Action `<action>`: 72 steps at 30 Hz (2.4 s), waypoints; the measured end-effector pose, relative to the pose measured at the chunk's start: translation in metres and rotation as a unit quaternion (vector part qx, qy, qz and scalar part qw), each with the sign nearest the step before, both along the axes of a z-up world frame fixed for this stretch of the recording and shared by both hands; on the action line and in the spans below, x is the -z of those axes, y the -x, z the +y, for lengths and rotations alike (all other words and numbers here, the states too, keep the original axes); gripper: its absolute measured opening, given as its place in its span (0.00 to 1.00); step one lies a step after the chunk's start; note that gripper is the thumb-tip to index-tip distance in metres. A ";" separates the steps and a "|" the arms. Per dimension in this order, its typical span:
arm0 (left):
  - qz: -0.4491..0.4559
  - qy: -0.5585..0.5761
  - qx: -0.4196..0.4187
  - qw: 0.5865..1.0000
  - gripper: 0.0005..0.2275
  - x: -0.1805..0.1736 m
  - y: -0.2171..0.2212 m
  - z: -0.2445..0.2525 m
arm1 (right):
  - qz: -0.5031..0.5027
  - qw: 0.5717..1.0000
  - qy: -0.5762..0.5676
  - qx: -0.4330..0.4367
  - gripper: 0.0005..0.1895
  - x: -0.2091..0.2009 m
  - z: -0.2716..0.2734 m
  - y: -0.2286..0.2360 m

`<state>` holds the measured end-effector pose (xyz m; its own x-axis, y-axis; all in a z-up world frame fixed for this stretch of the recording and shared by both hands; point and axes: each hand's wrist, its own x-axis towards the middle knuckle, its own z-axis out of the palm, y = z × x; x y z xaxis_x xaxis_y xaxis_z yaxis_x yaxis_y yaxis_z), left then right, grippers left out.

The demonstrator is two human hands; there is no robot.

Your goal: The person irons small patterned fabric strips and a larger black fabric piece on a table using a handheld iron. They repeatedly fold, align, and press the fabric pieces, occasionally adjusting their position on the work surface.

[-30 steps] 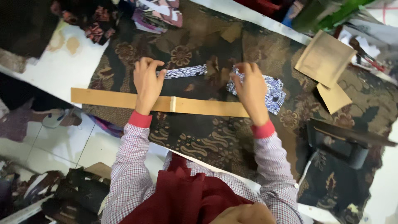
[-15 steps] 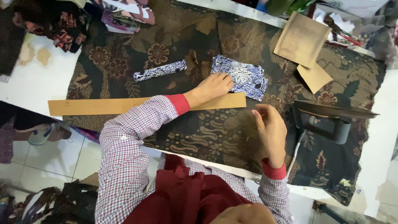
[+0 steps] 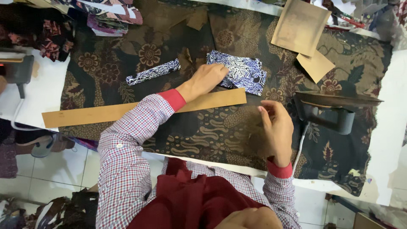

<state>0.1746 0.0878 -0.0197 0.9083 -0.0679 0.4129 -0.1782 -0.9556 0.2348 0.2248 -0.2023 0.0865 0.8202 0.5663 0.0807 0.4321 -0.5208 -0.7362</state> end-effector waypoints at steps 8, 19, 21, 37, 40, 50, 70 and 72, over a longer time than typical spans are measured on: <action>0.002 0.161 0.002 0.987 0.11 -0.023 -0.010 0.003 | -0.156 0.982 0.038 -0.095 0.13 0.013 0.027 -0.019; 0.011 0.185 -0.040 0.982 0.04 -0.051 -0.024 0.012 | -0.300 0.942 0.087 -0.123 0.12 0.056 0.083 -0.062; -0.050 0.136 -0.053 0.988 0.04 -0.059 -0.021 0.009 | -0.320 0.937 0.092 -0.101 0.09 0.053 0.080 -0.068; -0.023 -0.046 0.051 0.997 0.13 -0.050 0.138 -0.084 | -0.258 0.935 0.062 -0.233 0.25 0.049 -0.037 0.030; 0.012 0.038 0.048 0.998 0.14 -0.039 0.147 -0.084 | -0.230 0.936 0.079 -0.255 0.26 0.062 -0.049 0.036; 0.093 0.162 -0.161 0.969 0.24 -0.039 0.127 -0.051 | -0.201 0.934 0.089 -0.282 0.21 0.050 -0.060 0.039; 0.142 0.190 -0.106 0.966 0.13 -0.045 0.141 -0.080 | 0.128 0.991 -0.034 0.022 0.17 0.059 -0.061 0.034; 0.160 0.218 -0.123 0.955 0.14 -0.045 0.144 -0.079 | 0.093 0.995 -0.015 0.023 0.19 0.061 -0.064 0.035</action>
<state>0.0303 0.0084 0.0249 0.9589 0.2789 0.0525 0.1862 -0.7578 0.6254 0.1896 -0.2659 0.0259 0.8471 0.5282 -0.0582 0.2633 -0.5124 -0.8174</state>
